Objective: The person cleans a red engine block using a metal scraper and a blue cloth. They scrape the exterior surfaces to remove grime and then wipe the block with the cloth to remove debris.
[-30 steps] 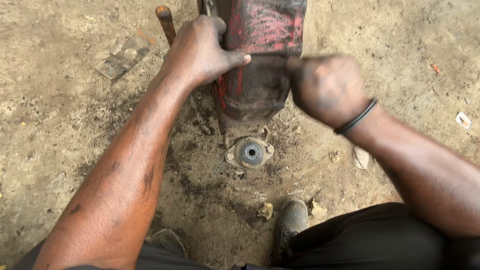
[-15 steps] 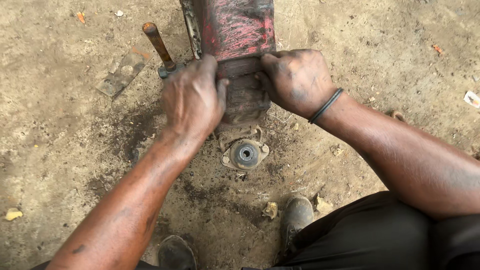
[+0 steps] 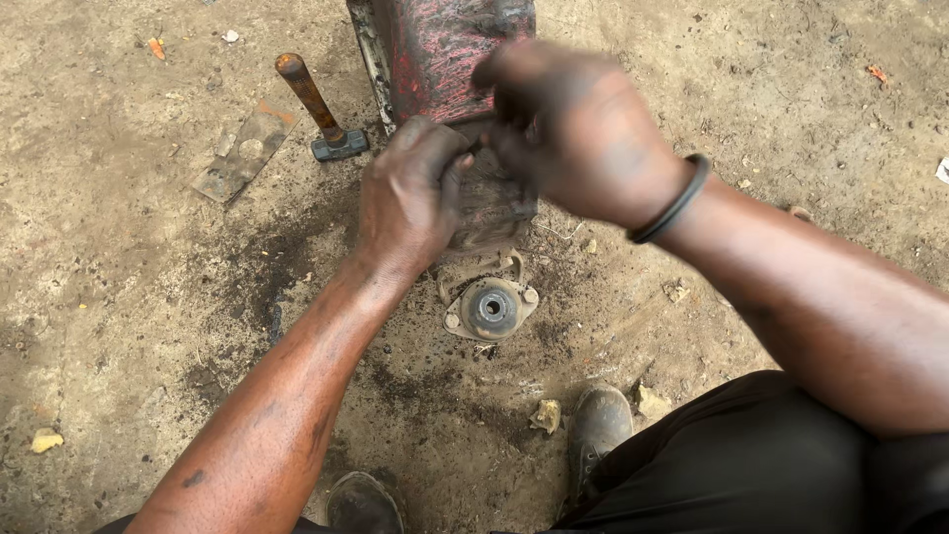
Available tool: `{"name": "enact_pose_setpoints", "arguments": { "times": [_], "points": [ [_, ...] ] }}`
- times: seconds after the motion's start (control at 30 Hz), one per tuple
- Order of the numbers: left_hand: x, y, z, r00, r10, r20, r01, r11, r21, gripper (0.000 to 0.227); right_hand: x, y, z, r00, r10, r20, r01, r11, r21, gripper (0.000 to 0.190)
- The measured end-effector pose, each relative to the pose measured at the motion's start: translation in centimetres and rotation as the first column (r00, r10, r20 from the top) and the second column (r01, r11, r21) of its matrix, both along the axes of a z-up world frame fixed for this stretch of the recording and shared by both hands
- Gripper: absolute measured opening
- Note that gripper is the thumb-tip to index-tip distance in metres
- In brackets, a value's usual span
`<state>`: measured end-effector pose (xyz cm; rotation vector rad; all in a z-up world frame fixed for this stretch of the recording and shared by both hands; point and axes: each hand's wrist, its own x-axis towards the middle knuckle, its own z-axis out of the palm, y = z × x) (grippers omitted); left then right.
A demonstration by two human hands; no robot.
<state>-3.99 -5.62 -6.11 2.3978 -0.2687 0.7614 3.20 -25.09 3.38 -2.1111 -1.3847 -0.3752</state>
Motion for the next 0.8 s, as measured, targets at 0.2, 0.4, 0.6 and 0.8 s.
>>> {"name": "enact_pose_setpoints", "arguments": {
  "times": [0.2, 0.4, 0.6, 0.8],
  "points": [
    [-0.1, 0.0, 1.0, 0.998, -0.061, 0.000, 0.060, 0.990, -0.129, 0.005, 2.0, 0.9, -2.2, 0.894, 0.119, -0.433, -0.106, 0.993, 0.055, 0.012],
    [0.9, 2.4, 1.4, 0.994, -0.052, -0.091, 0.029, 0.969, -0.244, 0.007, 2.7, 0.4, -3.1, 0.910, -0.037, -0.412, 0.049, 0.999, 0.019, 0.007],
    [2.2, 3.7, 0.6, 0.983, 0.178, 0.050, -0.152, 0.931, -0.332, 0.021, 2.2, 0.4, -4.4, 0.938, -0.015, -0.345, -0.002, 0.999, -0.049, 0.009],
    [2.4, 3.4, -0.4, 0.972, 0.214, 0.099, -0.171, 0.929, -0.329, 0.025, 2.7, -0.6, -4.9, 0.922, 0.137, -0.362, -0.088, 0.985, 0.147, 0.005]
  ]
}}
